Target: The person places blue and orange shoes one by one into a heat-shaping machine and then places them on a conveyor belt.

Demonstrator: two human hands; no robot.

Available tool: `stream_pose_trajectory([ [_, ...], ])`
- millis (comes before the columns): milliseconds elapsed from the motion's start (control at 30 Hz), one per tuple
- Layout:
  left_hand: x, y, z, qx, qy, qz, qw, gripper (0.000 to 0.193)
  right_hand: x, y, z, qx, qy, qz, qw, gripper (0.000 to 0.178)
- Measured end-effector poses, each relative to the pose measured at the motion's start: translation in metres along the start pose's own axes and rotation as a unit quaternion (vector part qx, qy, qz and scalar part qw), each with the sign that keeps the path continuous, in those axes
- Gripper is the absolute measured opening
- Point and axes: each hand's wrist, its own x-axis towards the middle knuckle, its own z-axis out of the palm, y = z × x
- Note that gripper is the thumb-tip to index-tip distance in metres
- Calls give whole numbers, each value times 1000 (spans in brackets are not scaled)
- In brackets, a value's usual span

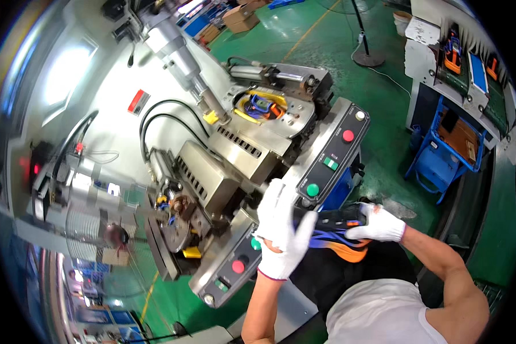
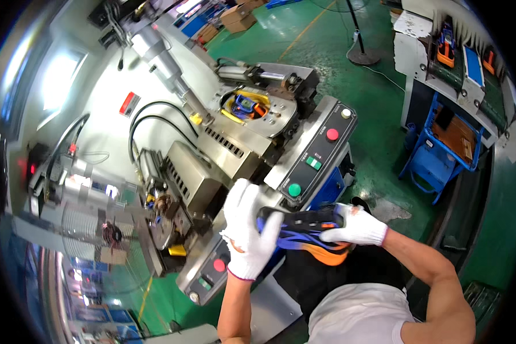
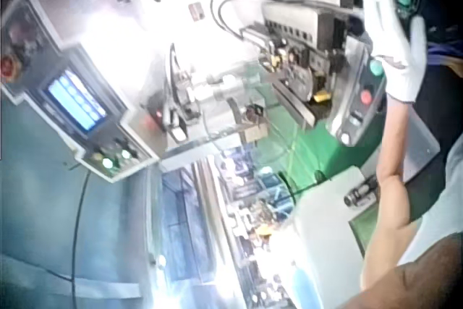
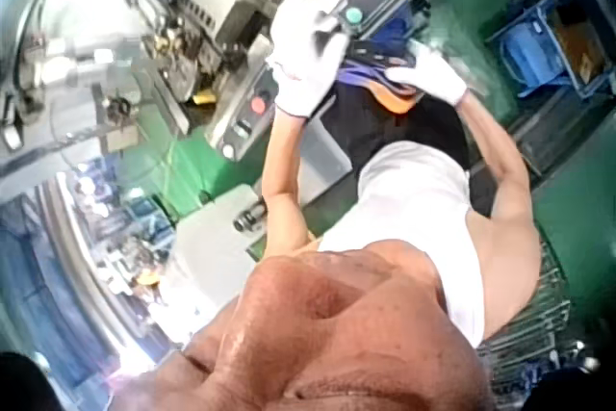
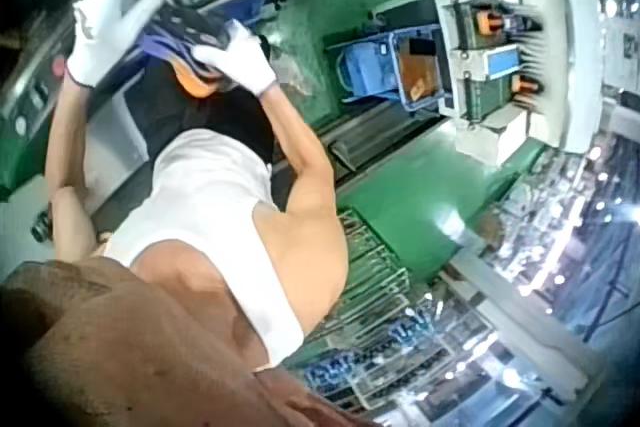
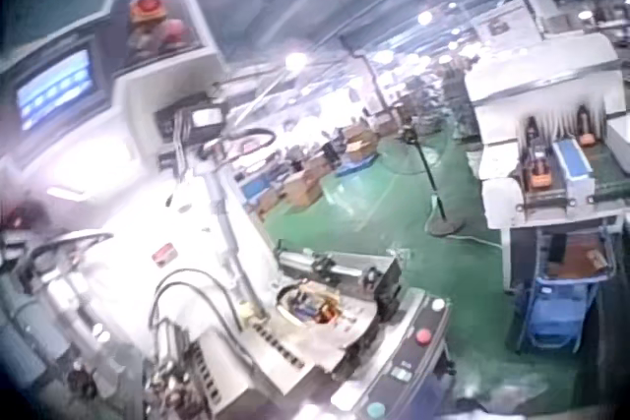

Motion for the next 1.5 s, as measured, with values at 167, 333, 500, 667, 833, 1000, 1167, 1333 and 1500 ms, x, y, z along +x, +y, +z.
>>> stream_pose_trajectory([
  [167,82,-119,78,-27,24,-141,989,60,-40,89,-26,319,154,35,934,71],
  [333,199,-222,147,-46,-17,-329,943,70,-18,110,-28,529,173,1,831,88],
  [500,251,-336,230,-36,20,-322,946,59,18,147,-38,531,233,44,814,80],
  [667,284,-354,254,-14,100,-320,942,25,29,142,-55,488,251,64,834,88],
  [833,267,-322,211,-133,204,-296,924,30,46,117,-59,482,245,12,841,104],
  [1000,216,-200,136,-153,297,-222,916,27,35,125,-48,414,337,44,845,80],
  [1167,72,-131,65,-180,195,15,964,14,100,34,-79,160,386,-63,906,29],
  [1333,-113,-78,56,-358,-75,-246,898,39,236,-108,-111,-149,327,-113,926,80],
  [1500,-235,-69,78,-354,-74,-266,894,39,403,-210,-103,-318,165,-140,923,72],
])
